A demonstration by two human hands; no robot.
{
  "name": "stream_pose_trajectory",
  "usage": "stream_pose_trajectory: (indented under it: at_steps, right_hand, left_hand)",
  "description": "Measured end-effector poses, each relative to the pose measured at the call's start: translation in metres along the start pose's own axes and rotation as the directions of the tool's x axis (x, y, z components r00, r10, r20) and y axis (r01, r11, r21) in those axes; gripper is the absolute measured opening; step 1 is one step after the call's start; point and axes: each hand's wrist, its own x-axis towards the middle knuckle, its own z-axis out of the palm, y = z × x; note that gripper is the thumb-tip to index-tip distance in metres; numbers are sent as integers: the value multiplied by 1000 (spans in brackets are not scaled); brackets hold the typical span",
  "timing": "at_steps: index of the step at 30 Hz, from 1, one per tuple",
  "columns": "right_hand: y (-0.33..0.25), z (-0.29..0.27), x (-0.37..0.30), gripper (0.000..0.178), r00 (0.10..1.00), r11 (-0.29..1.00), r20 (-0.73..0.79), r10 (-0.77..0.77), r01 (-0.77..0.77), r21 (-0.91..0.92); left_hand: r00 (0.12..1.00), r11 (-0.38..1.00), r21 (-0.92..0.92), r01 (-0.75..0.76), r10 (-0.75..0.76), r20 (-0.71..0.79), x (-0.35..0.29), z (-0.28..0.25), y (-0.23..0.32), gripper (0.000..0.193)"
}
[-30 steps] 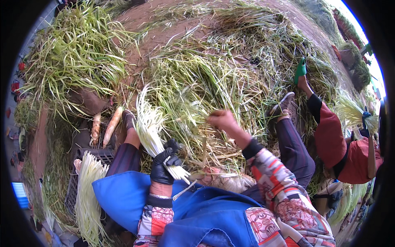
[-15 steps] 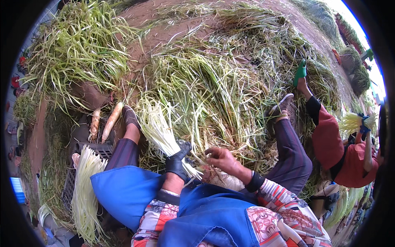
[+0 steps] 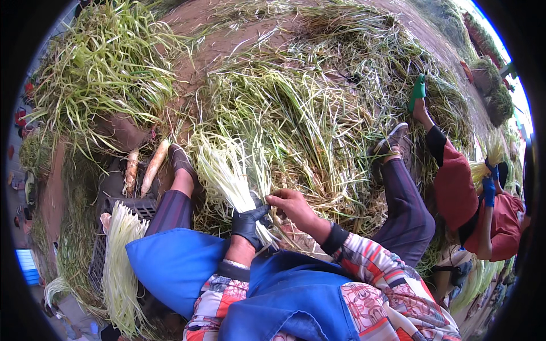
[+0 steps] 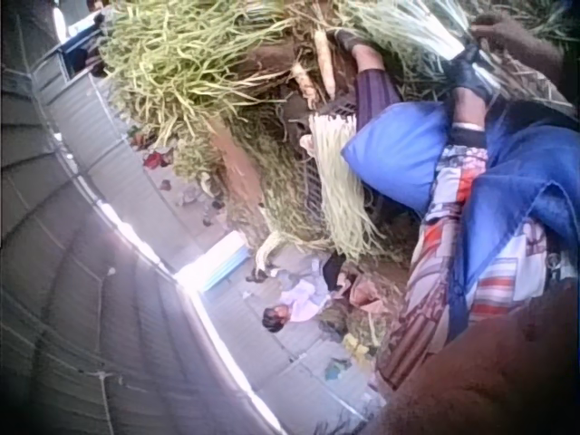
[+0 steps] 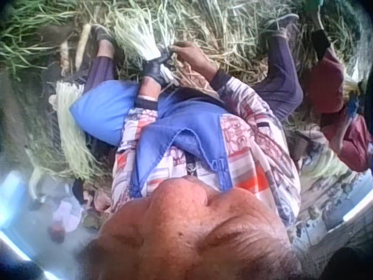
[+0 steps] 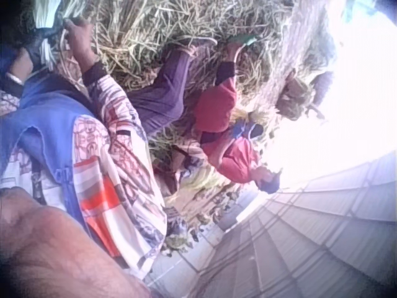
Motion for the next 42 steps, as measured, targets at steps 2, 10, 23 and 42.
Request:
stream_pose_trajectory:
  at_steps: [2, 10, 23, 42]
  right_hand:
    - [0, 4, 10, 21, 997, 992, 3, 80, -80, 101]
    - [1, -100, -49, 19, 983, 906, 181, 18, 61, -418]
    - [-25, -70, 5, 44, 984, 837, 73, -163, 177, -517]
    - [-270, -92, -38, 15, 599, 502, -338, -726, 798, 334]
  left_hand:
    - [999, 999, -3, -46, 46, -21, -4, 1, 1, 40]
    - [999, 964, -266, -17, 28, 40, -11, -3, 31, 22]
    - [996, 996, -18, -83, 83, -31, -8, 8, 23, 23]
    - [942, 741, 672, -7, 230, -244, 40, -51, -11, 16]
